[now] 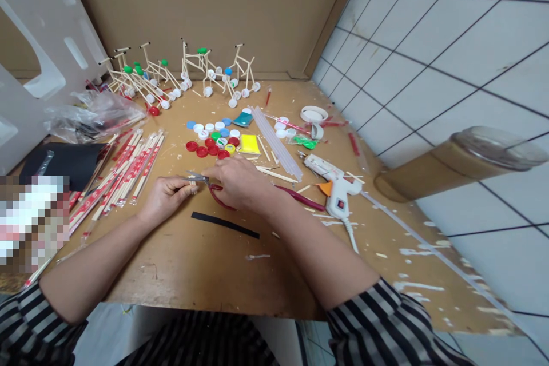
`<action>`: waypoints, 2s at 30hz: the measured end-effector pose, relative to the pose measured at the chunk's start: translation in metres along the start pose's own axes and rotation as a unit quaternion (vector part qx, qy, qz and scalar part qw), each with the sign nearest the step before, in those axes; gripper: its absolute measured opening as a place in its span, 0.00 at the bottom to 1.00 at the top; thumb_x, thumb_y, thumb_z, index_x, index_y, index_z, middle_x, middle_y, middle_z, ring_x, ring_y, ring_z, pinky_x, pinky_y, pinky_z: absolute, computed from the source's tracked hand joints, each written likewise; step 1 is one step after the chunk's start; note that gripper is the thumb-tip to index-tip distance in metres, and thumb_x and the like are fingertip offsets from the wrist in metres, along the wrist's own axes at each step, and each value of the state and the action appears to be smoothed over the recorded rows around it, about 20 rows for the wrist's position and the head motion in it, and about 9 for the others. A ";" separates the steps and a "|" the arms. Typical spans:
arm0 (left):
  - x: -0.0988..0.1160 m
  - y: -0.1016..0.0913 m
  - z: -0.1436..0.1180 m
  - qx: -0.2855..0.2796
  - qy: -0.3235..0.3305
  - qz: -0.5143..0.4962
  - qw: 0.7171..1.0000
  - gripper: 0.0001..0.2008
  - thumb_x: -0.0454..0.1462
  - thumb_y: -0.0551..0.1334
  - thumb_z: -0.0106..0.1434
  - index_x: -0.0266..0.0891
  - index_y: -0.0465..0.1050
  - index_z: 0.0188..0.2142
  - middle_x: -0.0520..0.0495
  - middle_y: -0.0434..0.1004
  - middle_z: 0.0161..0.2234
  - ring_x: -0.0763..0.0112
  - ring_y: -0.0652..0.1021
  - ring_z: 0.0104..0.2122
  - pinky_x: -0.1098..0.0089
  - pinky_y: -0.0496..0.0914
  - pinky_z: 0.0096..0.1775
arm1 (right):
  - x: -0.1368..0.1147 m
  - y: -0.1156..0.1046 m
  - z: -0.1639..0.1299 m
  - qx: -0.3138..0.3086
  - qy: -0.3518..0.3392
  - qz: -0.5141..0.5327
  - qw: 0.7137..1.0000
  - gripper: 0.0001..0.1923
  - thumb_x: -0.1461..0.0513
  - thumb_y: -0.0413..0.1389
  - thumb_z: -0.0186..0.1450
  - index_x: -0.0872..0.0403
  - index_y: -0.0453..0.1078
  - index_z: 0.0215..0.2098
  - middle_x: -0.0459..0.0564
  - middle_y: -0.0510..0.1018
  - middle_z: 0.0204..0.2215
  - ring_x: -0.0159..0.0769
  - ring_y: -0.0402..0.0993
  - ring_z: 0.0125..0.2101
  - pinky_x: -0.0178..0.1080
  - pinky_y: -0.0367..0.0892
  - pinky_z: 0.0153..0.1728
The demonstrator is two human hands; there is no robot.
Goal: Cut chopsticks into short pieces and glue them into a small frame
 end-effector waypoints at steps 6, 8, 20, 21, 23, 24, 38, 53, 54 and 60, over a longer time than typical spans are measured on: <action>0.000 -0.001 0.000 -0.002 0.010 0.003 1.000 0.09 0.39 0.60 0.57 0.39 0.79 0.28 0.46 0.79 0.24 0.69 0.75 0.24 0.71 0.68 0.30 | 0.001 0.004 0.001 -0.022 0.003 0.007 1.000 0.14 0.66 0.48 0.56 0.52 0.73 0.36 0.50 0.76 0.27 0.35 0.66 0.28 0.35 0.51 0.27; 0.001 -0.001 0.000 -0.005 0.018 0.005 1.000 0.09 0.39 0.60 0.57 0.39 0.79 0.29 0.46 0.79 0.24 0.70 0.75 0.24 0.71 0.68 0.30 | 0.001 0.004 0.001 -0.031 0.003 0.005 1.000 0.13 0.66 0.47 0.57 0.53 0.73 0.33 0.50 0.76 0.26 0.34 0.66 0.27 0.35 0.50 0.26; 0.003 0.000 0.001 -0.015 0.022 0.016 1.000 0.08 0.39 0.61 0.57 0.39 0.78 0.28 0.47 0.79 0.23 0.69 0.75 0.24 0.71 0.68 0.29 | 0.001 -0.005 0.000 -0.010 -0.020 -0.006 1.000 0.11 0.65 0.51 0.57 0.52 0.73 0.36 0.50 0.74 0.28 0.36 0.65 0.30 0.36 0.50 0.31; 0.003 0.000 0.001 -0.015 0.021 0.015 1.000 0.08 0.39 0.61 0.57 0.39 0.78 0.28 0.47 0.79 0.24 0.69 0.75 0.24 0.71 0.68 0.30 | 0.001 -0.005 0.000 -0.009 -0.019 -0.005 1.000 0.11 0.65 0.51 0.57 0.52 0.73 0.36 0.51 0.73 0.28 0.36 0.65 0.31 0.36 0.50 0.32; 0.004 0.000 0.001 -0.018 0.019 0.013 1.000 0.08 0.38 0.61 0.57 0.39 0.79 0.29 0.46 0.79 0.24 0.69 0.76 0.24 0.71 0.68 0.30 | 0.001 -0.005 0.001 -0.010 -0.017 -0.005 1.000 0.12 0.65 0.51 0.57 0.53 0.73 0.37 0.51 0.73 0.28 0.37 0.65 0.32 0.36 0.50 0.32; 0.004 0.000 0.001 -0.019 0.018 0.013 1.000 0.08 0.38 0.61 0.57 0.39 0.79 0.29 0.46 0.79 0.24 0.69 0.76 0.25 0.71 0.68 0.30 | 0.001 -0.005 0.001 -0.012 -0.016 -0.005 1.000 0.12 0.65 0.51 0.57 0.53 0.73 0.37 0.51 0.73 0.28 0.38 0.65 0.33 0.36 0.50 0.32; 0.005 -0.001 0.001 -0.011 0.033 0.015 0.999 0.07 0.38 0.61 0.56 0.41 0.79 0.30 0.46 0.80 0.25 0.69 0.76 0.26 0.70 0.68 0.31 | -0.005 -0.011 0.002 -0.046 0.002 -0.043 0.998 0.12 0.66 0.51 0.57 0.52 0.74 0.35 0.51 0.75 0.28 0.36 0.67 0.30 0.37 0.50 0.31; 0.001 -0.002 0.001 -0.004 0.009 -0.009 1.000 0.12 0.43 0.59 0.56 0.39 0.78 0.26 0.48 0.77 0.22 0.70 0.74 0.23 0.71 0.66 0.29 | 0.004 0.001 -0.004 -0.034 0.075 0.000 0.997 0.11 0.65 0.48 0.58 0.53 0.73 0.32 0.50 0.77 0.24 0.34 0.67 0.24 0.34 0.51 0.24; 0.000 -0.002 0.001 -0.006 0.000 -0.017 1.000 0.12 0.43 0.60 0.56 0.39 0.78 0.26 0.48 0.78 0.22 0.70 0.74 0.23 0.72 0.67 0.29 | 0.008 0.003 -0.006 -0.014 0.101 0.042 0.994 0.11 0.65 0.49 0.57 0.53 0.73 0.33 0.49 0.77 0.24 0.33 0.67 0.23 0.34 0.52 0.24; -0.007 0.000 0.005 -0.022 -0.087 -0.095 0.991 0.14 0.46 0.62 0.52 0.37 0.77 0.23 0.50 0.78 0.22 0.72 0.74 0.23 0.73 0.67 0.28 | 0.032 0.007 -0.024 0.190 0.181 0.328 0.908 0.17 0.60 0.55 0.55 0.57 0.70 0.42 0.46 0.76 0.25 0.32 0.69 0.25 0.35 0.64 0.28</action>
Point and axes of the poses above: each hand's wrist, its own z-axis towards the middle knuckle, its own y-axis out of the palm, x = y × z, the point moved 5 cm from there along z, towards the middle knuckle
